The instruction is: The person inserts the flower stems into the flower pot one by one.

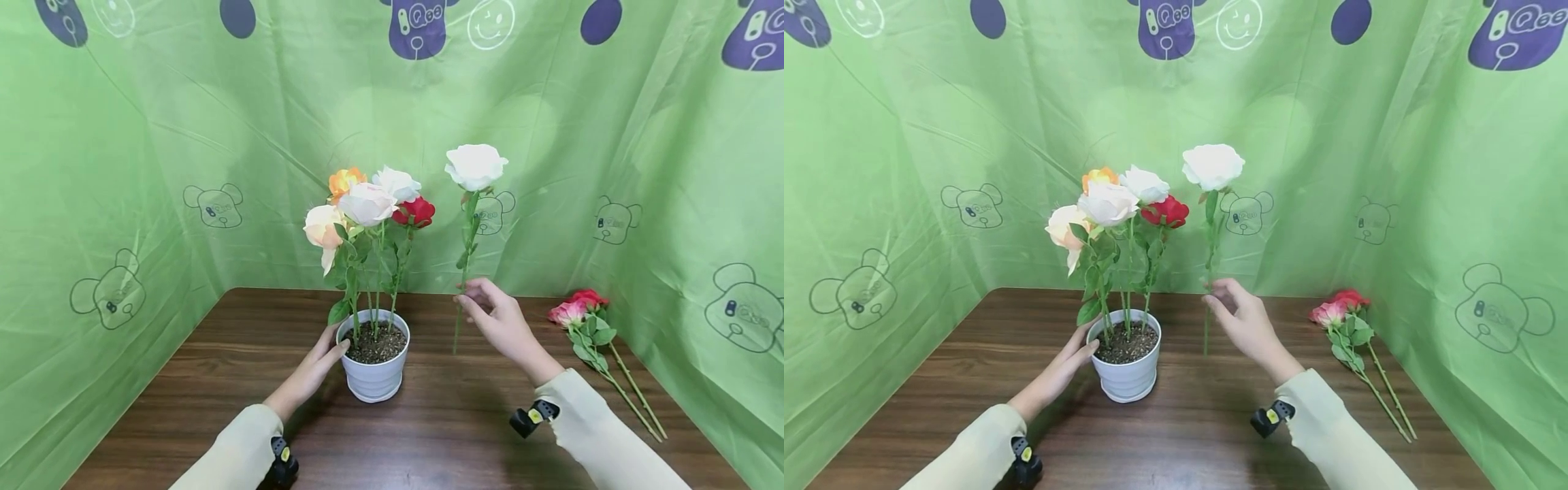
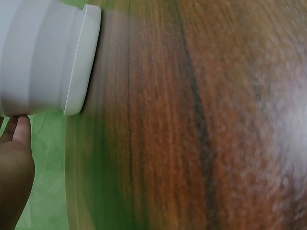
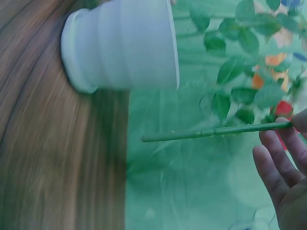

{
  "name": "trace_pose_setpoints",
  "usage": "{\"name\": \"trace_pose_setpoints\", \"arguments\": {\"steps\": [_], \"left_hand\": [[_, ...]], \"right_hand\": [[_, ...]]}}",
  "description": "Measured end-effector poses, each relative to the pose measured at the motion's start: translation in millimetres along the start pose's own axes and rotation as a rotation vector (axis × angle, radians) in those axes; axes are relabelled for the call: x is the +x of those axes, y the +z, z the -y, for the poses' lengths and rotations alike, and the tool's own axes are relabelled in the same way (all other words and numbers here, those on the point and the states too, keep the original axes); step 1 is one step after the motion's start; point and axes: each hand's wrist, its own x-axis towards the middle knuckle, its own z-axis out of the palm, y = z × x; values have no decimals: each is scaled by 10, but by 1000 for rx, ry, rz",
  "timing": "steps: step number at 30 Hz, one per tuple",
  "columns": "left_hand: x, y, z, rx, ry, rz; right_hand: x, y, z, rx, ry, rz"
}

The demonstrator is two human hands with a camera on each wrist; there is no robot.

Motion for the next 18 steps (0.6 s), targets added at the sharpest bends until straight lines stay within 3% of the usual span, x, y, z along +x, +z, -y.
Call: {"name": "trace_pose_setpoints", "arguments": {"steps": [9,18], "left_hand": [[4,-4,0,-8,1,4],[-1,-3,-4,6,-16,-1]], "right_hand": [[191,245,292,121,-53,-9],[328,443,496,161,-21,14]]}}
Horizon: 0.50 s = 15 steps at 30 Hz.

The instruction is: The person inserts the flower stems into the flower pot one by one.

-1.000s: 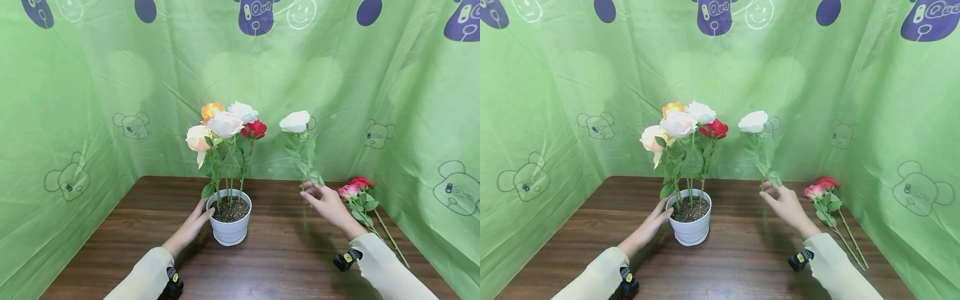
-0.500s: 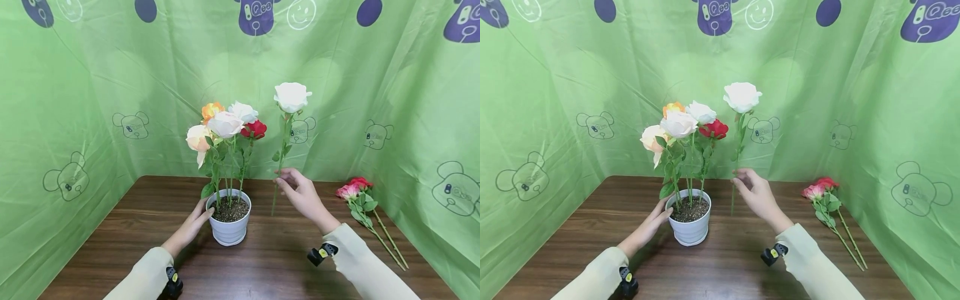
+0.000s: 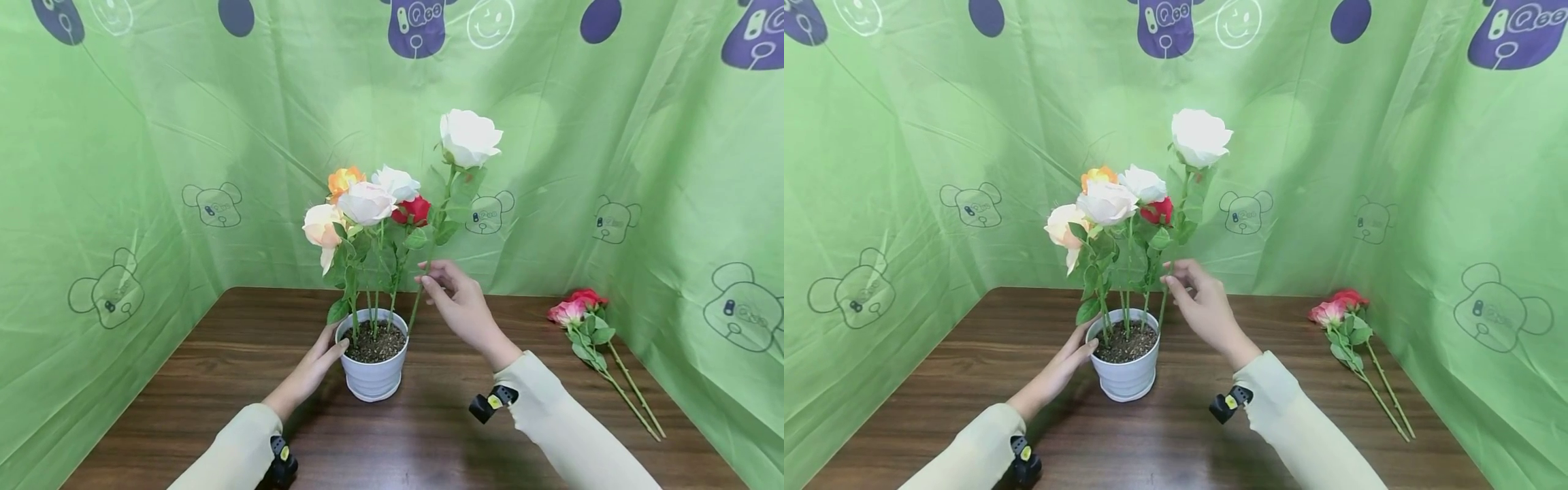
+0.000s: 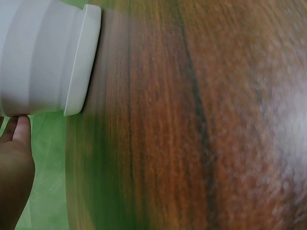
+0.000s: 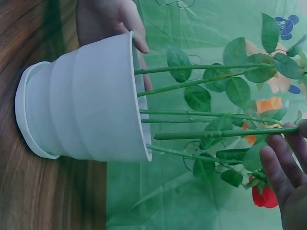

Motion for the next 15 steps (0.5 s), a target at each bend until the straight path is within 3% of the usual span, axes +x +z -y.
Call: {"name": "trace_pose_setpoints", "arguments": {"steps": [8,12,15], "left_hand": [[1,-8,10,1,0,0],[1,-8,9,2,4,4],[4,-9,11,2,8,7]], "right_hand": [[-5,180,177,6,23,39],[-1,236,132,-10,26,53],[18,272,-39,-6,25,53]]}}
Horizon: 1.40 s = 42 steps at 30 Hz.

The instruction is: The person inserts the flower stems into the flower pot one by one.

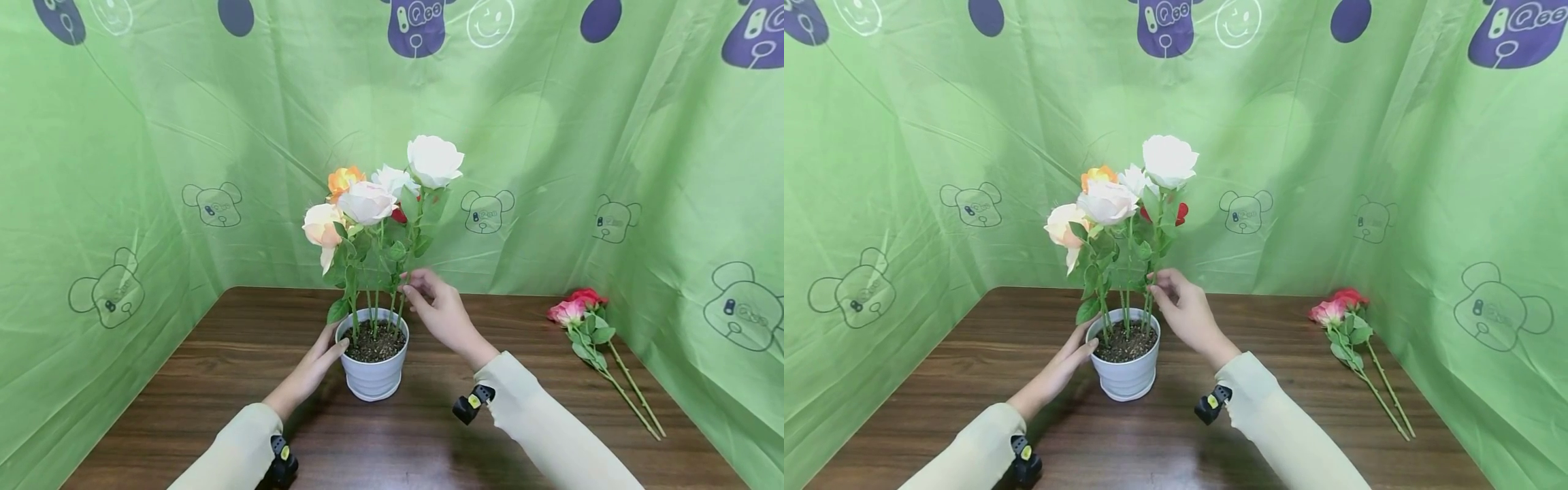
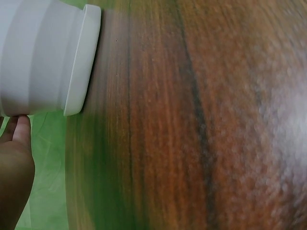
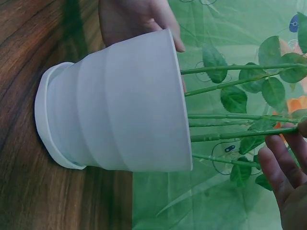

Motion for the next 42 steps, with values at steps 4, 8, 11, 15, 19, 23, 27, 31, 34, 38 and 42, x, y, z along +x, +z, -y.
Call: {"name": "trace_pose_setpoints", "arguments": {"steps": [4,8,11,15,19,23,27,31,34,38,42], "left_hand": [[9,0,-8,7,6,-7],[16,1,-20,4,14,-9],[15,4,-21,-1,18,-5],[9,9,-14,-1,15,-3],[0,12,-7,2,6,-6],[-4,10,-3,-2,-2,-9],[-4,11,-9,-1,-8,-9],[-6,14,-11,2,-8,-11],[-7,13,-5,-1,-7,-12],[-2,13,0,-6,2,-9],[0,17,1,-16,8,-5]], "right_hand": [[39,37,-232,10,3,-6],[54,56,-288,-15,0,-25],[62,75,-301,-49,-8,-45],[66,107,-302,-97,-2,-69],[63,141,-330,-126,12,-83],[58,177,-376,-150,-18,-82],[55,205,-430,-208,-99,-73],[51,225,-465,-254,-157,-70],[45,238,-474,-268,-177,-64],[25,259,-488,-302,-209,-53],[-12,281,-537,-339,-238,-54]]}}
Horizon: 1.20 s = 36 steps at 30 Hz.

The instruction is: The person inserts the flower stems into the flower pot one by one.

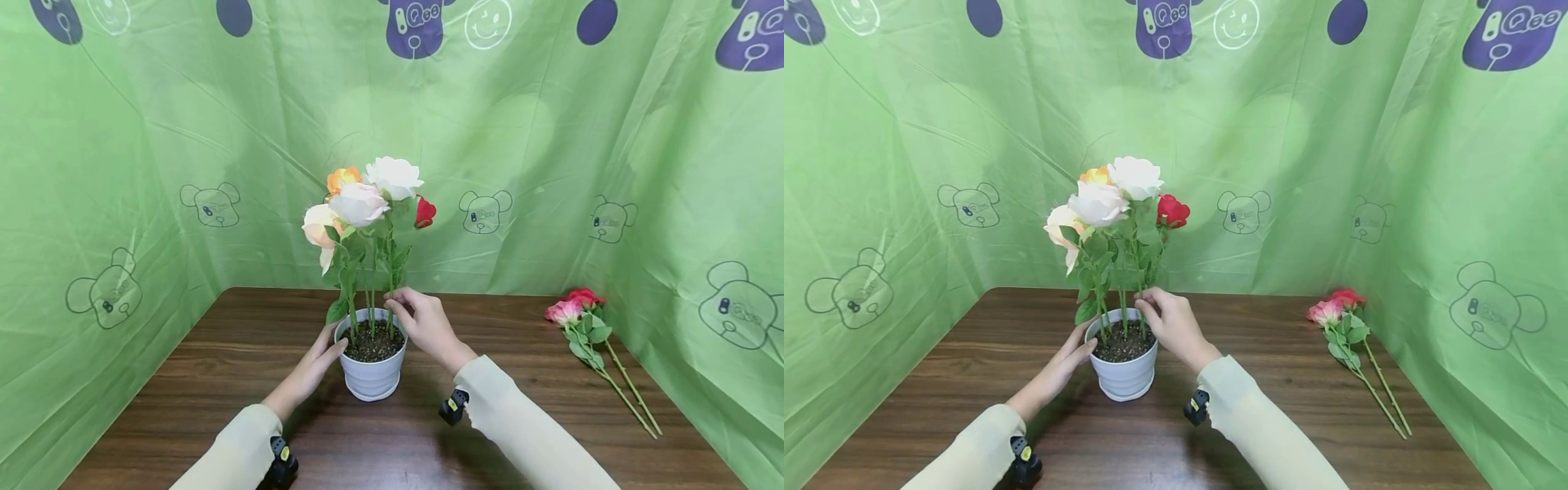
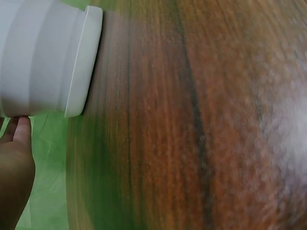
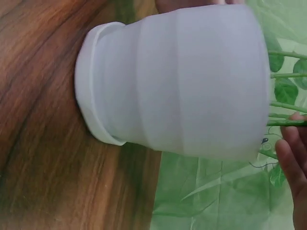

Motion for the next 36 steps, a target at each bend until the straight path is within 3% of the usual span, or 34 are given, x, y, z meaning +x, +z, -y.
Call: {"name": "trace_pose_setpoints", "arguments": {"steps": [17,36], "left_hand": [[1,8,-10,-10,-11,-7],[-4,-7,6,26,-17,-22]], "right_hand": [[-97,25,-29,8,73,52],[-55,7,-75,-7,167,70]]}}
